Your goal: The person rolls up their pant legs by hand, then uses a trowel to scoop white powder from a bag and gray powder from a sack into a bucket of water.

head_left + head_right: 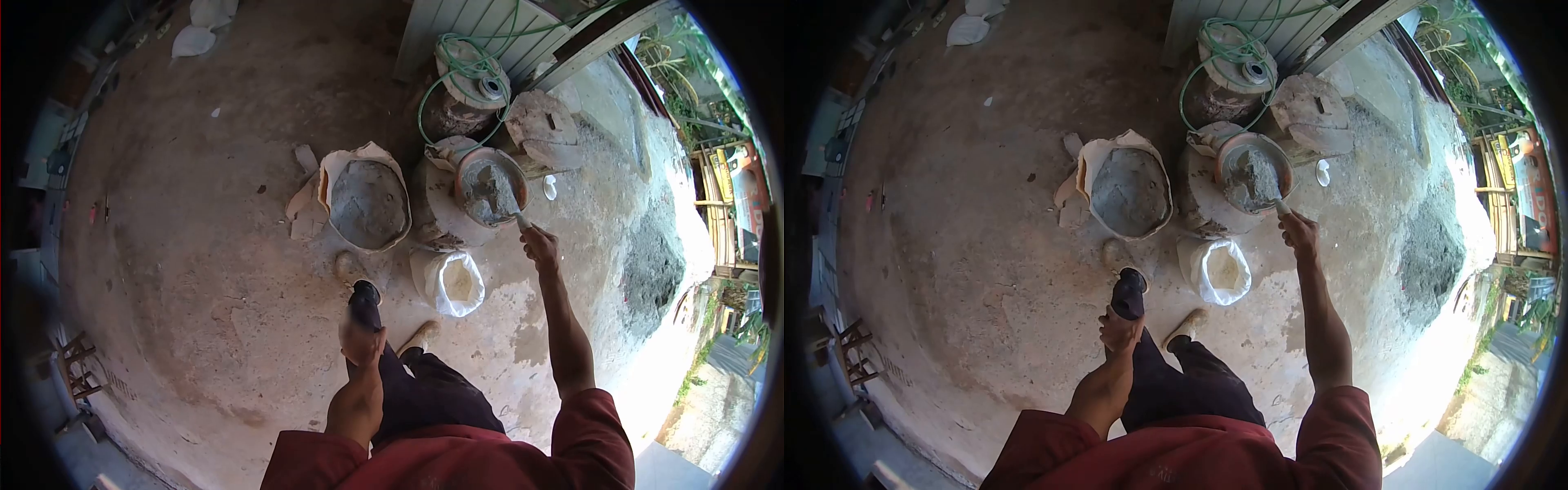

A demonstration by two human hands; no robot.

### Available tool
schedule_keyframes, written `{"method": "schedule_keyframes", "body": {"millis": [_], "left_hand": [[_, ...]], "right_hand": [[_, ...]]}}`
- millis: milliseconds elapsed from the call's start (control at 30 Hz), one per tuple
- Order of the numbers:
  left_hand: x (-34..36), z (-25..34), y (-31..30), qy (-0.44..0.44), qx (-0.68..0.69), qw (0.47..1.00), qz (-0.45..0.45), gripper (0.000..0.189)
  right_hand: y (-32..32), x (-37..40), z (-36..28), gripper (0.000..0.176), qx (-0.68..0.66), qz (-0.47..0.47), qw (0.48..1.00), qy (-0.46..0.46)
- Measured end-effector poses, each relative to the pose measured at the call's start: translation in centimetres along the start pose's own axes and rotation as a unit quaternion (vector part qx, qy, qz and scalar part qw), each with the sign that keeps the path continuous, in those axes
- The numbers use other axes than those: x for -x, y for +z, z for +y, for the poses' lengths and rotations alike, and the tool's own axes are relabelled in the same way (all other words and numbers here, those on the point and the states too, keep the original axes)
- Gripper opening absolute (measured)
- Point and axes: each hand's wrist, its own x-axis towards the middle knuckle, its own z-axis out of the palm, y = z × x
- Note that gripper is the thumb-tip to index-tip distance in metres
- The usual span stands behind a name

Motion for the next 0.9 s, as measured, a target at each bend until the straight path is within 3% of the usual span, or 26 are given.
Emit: {"method": "schedule_keyframes", "body": {"millis": [133,433,500,533,600,900], "left_hand": [[0.0,-0.3,0.7,0.001,-0.006,1.000,-0.015,0.098],[0.7,-0.1,0.7,-0.003,0.004,1.000,-0.013,0.096],[0.7,-0.1,1.1,-0.004,0.008,1.000,-0.009,0.096],[0.8,-0.2,1.3,-0.005,0.011,1.000,-0.006,0.096],[0.9,-0.1,1.3,-0.006,0.007,1.000,-0.011,0.096],[1.2,0.5,1.5,-0.017,-0.007,0.999,-0.028,0.097]], "right_hand": [[-0.2,-2.6,-0.3,0.036,0.060,0.057,0.996,0.019],[-0.2,-6.9,-0.9,0.025,0.252,0.106,0.960,-0.065],[-0.2,-8.2,-0.9,0.023,0.405,0.120,0.892,-0.160],[-0.4,-8.7,-0.8,0.023,0.406,0.119,0.892,-0.160],[0.0,-8.3,-1.9,0.023,0.533,0.110,0.802,-0.248],[1.9,-7.8,-3.7,0.020,0.624,0.068,0.726,-0.281]]}}
